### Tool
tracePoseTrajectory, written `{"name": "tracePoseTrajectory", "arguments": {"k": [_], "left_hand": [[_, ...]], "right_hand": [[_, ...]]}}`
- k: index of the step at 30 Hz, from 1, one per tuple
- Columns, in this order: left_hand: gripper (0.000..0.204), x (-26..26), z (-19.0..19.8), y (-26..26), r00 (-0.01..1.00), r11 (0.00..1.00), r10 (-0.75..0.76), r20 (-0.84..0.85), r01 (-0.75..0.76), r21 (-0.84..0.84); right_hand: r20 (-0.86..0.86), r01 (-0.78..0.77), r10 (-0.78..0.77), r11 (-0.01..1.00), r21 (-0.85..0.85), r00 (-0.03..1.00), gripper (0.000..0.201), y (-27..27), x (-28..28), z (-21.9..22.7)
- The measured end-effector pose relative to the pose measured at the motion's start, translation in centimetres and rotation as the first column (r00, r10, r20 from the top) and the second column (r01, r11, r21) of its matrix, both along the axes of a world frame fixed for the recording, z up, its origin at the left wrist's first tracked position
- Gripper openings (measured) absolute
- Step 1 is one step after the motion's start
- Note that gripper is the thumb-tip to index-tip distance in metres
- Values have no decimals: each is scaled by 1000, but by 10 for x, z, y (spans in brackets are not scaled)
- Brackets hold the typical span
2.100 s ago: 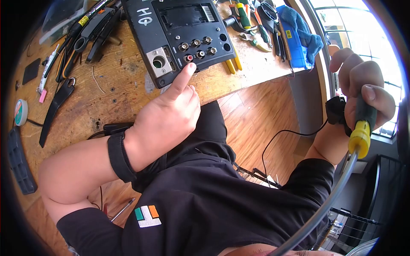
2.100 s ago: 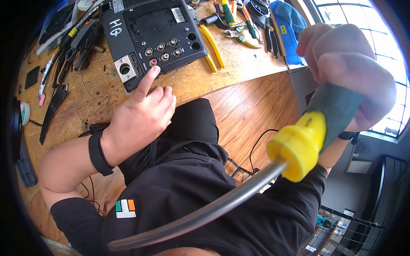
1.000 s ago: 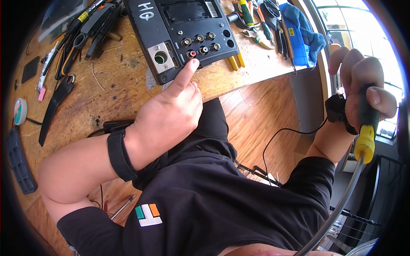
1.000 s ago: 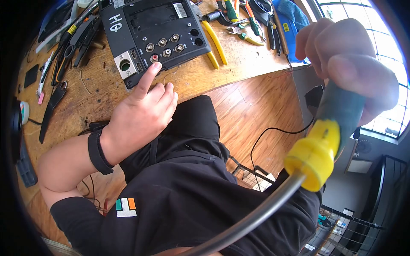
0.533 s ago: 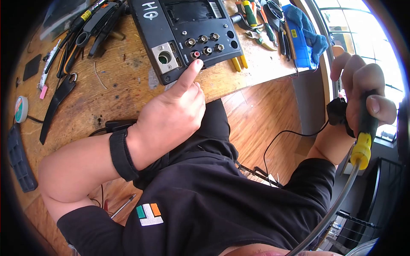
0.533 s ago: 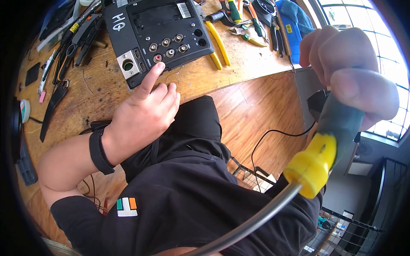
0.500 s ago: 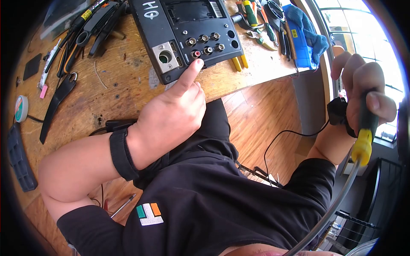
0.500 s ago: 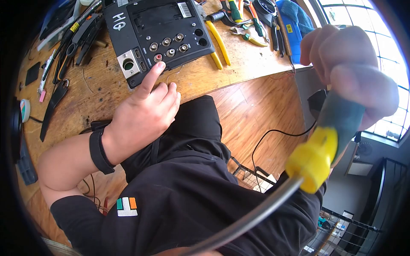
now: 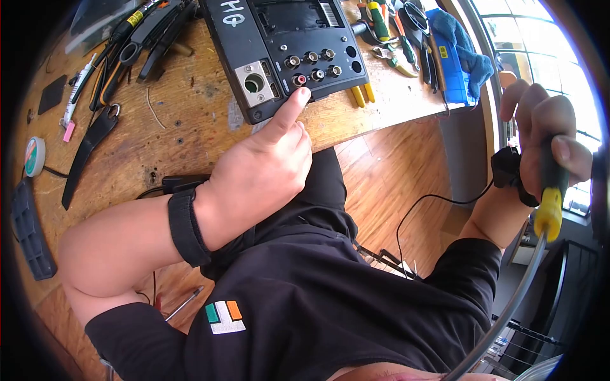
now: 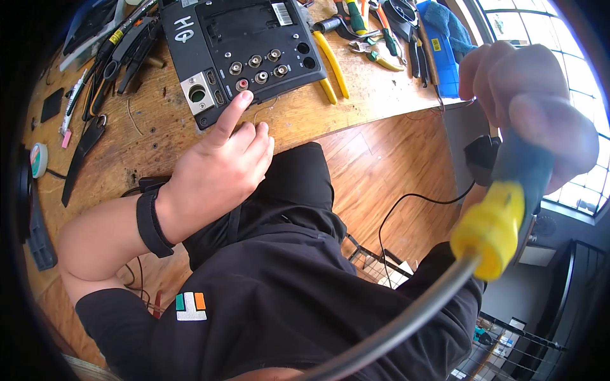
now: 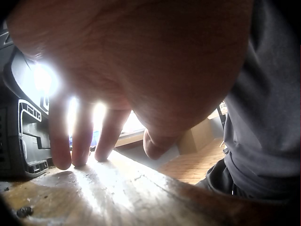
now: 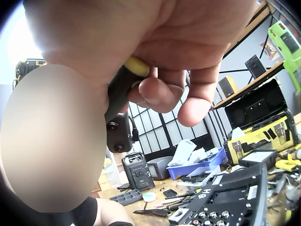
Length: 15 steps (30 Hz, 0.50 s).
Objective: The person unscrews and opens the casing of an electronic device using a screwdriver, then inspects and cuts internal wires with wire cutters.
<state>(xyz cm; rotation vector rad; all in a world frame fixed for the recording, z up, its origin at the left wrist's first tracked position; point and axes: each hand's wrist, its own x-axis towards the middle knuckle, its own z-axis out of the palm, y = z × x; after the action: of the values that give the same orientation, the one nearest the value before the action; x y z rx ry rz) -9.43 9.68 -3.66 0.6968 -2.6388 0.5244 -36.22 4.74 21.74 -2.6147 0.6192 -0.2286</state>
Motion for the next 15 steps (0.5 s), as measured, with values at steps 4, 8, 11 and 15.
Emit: {"name": "tracePoseTrajectory", "arguments": {"k": [4,8,11,15], "left_hand": [[27,2,6,2,994,998,1,108,-8,62],[27,2,7,3,991,998,3,131,-11,60],[27,2,6,2,996,998,1,91,-7,57],[28,1,4,2,995,999,2,96,-7,53]], "right_hand": [[51,1,-2,1000,24,999,20,4,1,-5],[-21,-9,9,1000,-12,1000,26,-4,1,4],[39,44,-43,999,-31,998,28,9,5,-7],[42,37,-37,999,6,998,25,7,-3,-4]]}}
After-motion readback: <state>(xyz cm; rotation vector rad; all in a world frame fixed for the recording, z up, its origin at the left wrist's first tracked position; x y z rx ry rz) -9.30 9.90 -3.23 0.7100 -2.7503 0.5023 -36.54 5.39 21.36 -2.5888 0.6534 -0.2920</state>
